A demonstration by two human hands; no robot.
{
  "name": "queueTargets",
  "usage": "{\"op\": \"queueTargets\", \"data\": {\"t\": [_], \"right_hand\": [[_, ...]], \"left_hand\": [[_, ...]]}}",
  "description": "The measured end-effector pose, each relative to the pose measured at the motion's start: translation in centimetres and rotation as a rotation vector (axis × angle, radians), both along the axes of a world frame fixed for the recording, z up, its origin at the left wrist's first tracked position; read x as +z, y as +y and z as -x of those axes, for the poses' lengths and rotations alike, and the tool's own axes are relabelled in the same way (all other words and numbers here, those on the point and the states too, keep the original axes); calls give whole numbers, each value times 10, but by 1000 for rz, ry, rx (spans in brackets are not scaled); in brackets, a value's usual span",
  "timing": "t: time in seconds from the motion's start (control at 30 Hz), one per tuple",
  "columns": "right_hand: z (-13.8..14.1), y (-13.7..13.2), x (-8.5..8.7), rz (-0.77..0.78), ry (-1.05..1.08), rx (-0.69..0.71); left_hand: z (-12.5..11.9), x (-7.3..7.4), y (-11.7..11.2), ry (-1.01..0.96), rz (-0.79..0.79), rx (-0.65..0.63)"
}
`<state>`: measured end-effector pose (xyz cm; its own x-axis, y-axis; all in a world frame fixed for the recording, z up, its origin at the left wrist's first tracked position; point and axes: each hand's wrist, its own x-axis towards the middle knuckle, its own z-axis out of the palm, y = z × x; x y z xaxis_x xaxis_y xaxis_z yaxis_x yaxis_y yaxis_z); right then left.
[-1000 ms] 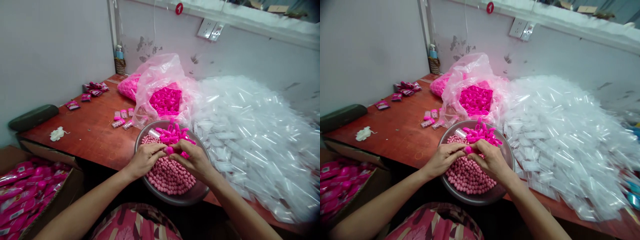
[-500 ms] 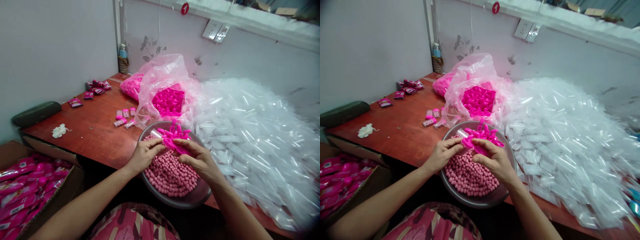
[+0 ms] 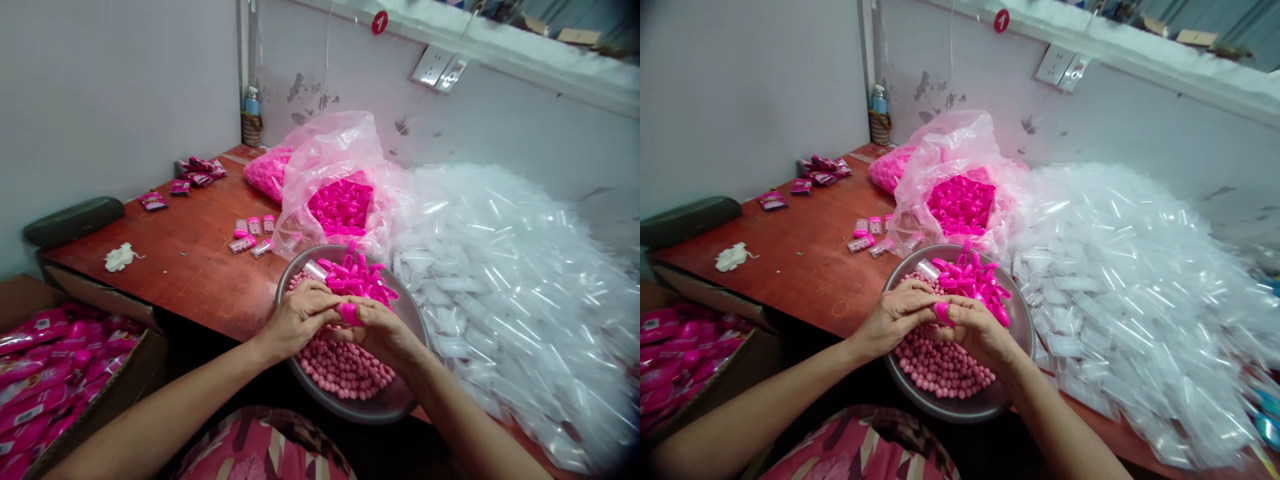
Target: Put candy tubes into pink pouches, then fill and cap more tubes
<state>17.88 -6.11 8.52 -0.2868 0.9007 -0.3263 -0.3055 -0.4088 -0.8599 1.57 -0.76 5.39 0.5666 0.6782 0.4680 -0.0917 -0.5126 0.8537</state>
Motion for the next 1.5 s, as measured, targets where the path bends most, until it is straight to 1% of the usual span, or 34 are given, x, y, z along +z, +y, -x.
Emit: {"op": "queueTargets", "data": {"t": [0.1, 0.23, 0.3, 0.37, 0.4, 0.43, 0.5, 0.57, 0.6, 0.63, 0.67, 0.7, 0.77, 0.83, 0.9, 0.97, 1.03, 1.1, 1.13, 1.17, 1.2, 1.27, 1.37, 1.4, 1.43, 1.5], "right_hand": [[8, 1, -7, -36, 34, -84], [14, 1, -14, -70, -21, -183], [14, 4, -13, -49, -62, -163], [12, 11, -9, -43, -132, -83], [10, 16, -6, -75, -194, -47], [8, 22, -2, -135, -287, -28], [5, 37, 5, -338, -593, -57], [5, 52, 6, -552, -1006, -78], [5, 59, 4, -624, -1225, -51], [7, 66, 0, -666, -1419, 1], [9, 72, -4, -680, -1570, 65], [11, 78, -9, -675, -1675, 119], [14, 85, -18, -663, -1767, 168], [13, 86, -20, -670, -1763, 185], [7, 78, -14, -695, -1755, 200], [-3, 61, -3, -725, -1725, 237], [-14, 38, 8, -717, -1704, 331], [-20, 16, 13, -619, -1771, 475], [-20, 8, 12, -554, -1819, 533], [-18, 1, 8, -503, -1844, 562], [-15, -3, 2, -475, -1837, 563], [-6, -3, -15, -486, -1741, 508], [2, 7, -35, -534, -1595, 432], [2, 9, -38, -534, -1557, 407], [1, 11, -39, -523, -1476, 361], [-4, 11, -36, -460, -1182, 225]], "left_hand": [[1, -1, 1, -30, -12, 15], [2, -2, 0, -41, -22, 39], [1, 0, -2, -35, -1, 57], [1, 2, -2, -56, 69, 95], [2, 3, 1, -81, 123, 129], [4, 3, 6, -110, 183, 176], [11, 1, 23, -170, 279, 309], [22, -8, 49, -209, 307, 477], [27, -14, 64, -215, 291, 549], [33, -21, 78, -202, 280, 609], [38, -28, 91, -166, 277, 651], [42, -35, 102, -123, 272, 672], [48, -46, 115, -60, 240, 676], [51, -51, 115, -40, 196, 661], [53, -48, 107, -47, 163, 653], [56, -38, 94, -61, 142, 643], [58, -23, 80, -96, 136, 615], [56, -8, 67, -151, 161, 545], [52, -1, 61, -176, 182, 501], [47, 4, 55, -193, 204, 454], [42, 9, 49, -203, 225, 407], [28, 14, 38, -202, 252, 323], [13, 14, 26, -150, 259, 234], [10, 14, 24, -124, 254, 224], [8, 13, 21, -94, 248, 218], [7, 11, 18, -32, 255, 190]]}}
